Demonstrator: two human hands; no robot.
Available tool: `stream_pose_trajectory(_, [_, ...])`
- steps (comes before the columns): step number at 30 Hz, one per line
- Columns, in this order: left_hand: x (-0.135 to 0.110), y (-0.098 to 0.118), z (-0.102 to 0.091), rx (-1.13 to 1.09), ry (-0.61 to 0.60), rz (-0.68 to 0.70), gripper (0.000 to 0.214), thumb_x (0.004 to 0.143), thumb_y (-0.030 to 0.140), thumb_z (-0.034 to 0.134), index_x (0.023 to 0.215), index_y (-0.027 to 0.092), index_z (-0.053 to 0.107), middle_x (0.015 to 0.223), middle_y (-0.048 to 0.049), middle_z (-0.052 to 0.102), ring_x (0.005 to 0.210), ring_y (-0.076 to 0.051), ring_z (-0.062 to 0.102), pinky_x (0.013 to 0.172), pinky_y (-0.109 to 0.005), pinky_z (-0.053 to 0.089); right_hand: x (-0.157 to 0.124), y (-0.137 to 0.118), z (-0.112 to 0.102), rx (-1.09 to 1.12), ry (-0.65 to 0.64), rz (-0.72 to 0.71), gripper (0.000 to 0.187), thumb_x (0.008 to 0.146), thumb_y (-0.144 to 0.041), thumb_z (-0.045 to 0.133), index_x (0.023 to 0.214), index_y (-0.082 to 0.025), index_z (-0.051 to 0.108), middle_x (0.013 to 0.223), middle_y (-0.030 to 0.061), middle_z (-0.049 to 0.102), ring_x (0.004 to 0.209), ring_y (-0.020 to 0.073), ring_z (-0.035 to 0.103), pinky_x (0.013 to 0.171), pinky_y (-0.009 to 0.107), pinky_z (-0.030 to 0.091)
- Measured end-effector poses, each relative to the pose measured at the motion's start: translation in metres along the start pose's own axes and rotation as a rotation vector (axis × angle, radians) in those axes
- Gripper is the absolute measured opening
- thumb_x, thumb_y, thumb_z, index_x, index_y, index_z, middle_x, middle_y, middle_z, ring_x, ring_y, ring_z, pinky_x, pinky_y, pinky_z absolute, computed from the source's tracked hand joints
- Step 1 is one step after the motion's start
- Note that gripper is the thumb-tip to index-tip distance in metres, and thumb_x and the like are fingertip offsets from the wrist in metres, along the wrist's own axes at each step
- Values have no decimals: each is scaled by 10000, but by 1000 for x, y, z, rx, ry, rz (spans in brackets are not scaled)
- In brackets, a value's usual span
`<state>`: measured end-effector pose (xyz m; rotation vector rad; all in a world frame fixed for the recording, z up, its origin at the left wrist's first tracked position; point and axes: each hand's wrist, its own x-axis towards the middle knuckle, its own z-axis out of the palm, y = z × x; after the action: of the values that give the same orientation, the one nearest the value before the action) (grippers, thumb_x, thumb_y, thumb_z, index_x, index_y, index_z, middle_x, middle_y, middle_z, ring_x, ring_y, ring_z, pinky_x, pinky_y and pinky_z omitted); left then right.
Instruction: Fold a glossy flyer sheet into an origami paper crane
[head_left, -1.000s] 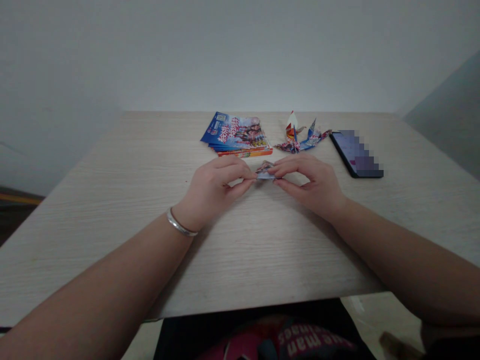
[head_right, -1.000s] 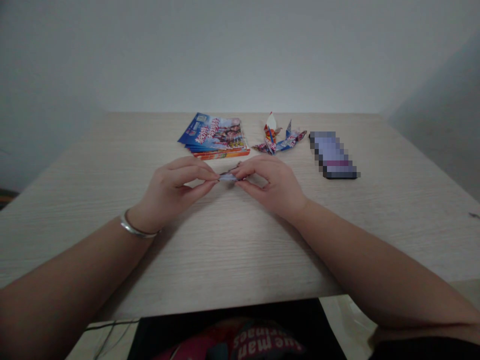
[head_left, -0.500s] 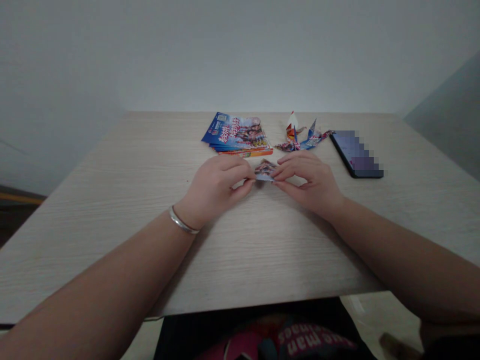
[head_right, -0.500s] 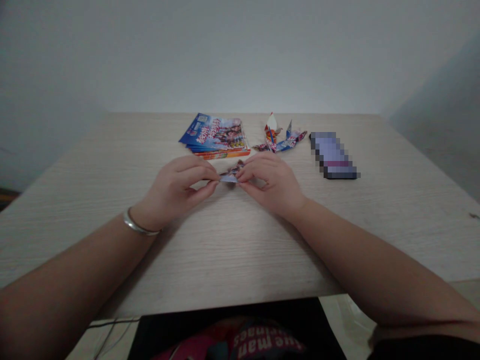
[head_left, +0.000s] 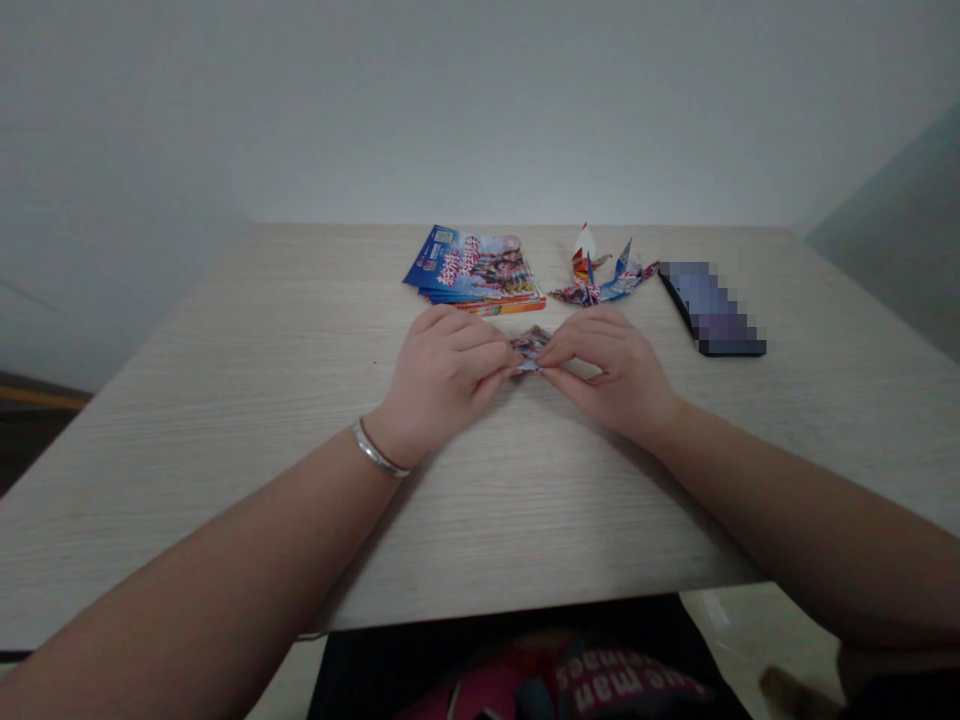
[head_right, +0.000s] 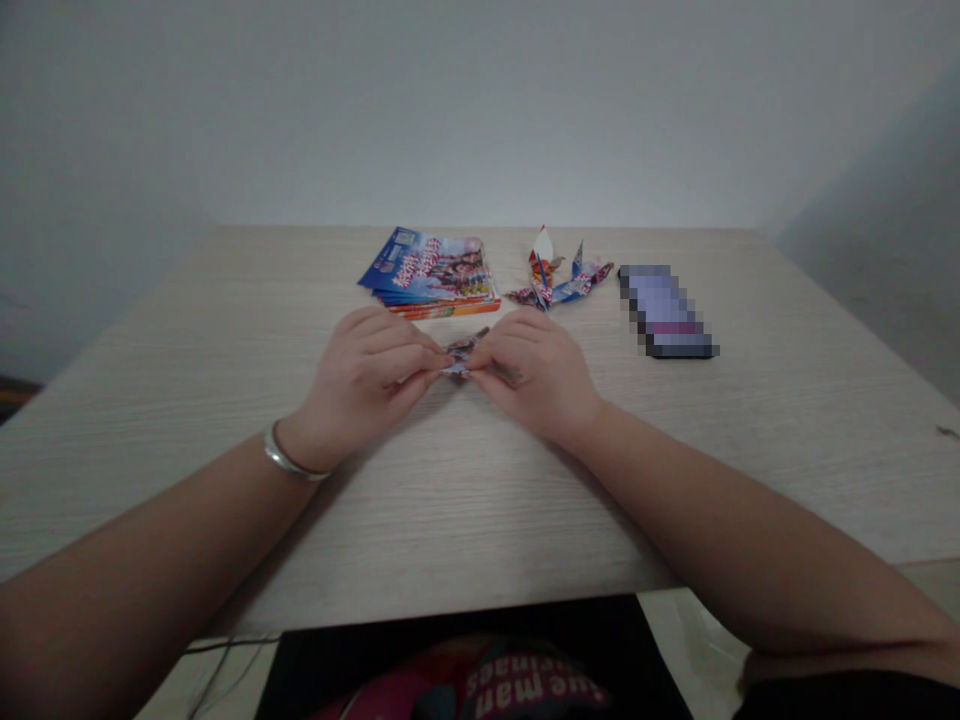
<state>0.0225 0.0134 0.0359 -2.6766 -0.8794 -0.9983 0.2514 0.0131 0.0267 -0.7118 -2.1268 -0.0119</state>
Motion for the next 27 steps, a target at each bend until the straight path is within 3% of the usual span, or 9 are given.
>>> stream_pose_trajectory(6, [-1,-1,-2,-49,-18,-56,151,946,226,602,825,227,692,863,-4,762,777,-171,624,787,-366,426,-1,2,1,-10,-10,58,87,848,-200,716,781,-254,701,812,0,779,819,200,708,830,389,535])
stream_pose_trajectory(16, [-1,-3,-1,-93,-1,-88,172,959,232,585,827,209,693,819,-24,744,758,-172,629,755,-361,427,-2,7,-2,-41,-11,-19,102,849,-170,714,787,-247,688,861,-2,798,869,207,717,847,395,553])
stream_pose_trajectory(22, [0,-4,-1,-86,-11,-98,178,956,230,580,815,214,686,800,-21,737,737,-169,616,728,-354,414,-4,9,-2,-31,-60,44,70,866,-227,737,812,-247,697,962,11,805,917,210,715,880,409,548])
stream_pose_trajectory(27, [1,-3,-2,-103,11,-87,188,959,230,577,805,206,682,795,-24,737,742,-172,620,730,-351,419,-4,8,-5,-68,-54,10,98,875,-202,715,789,-238,684,879,14,794,879,211,714,844,393,558])
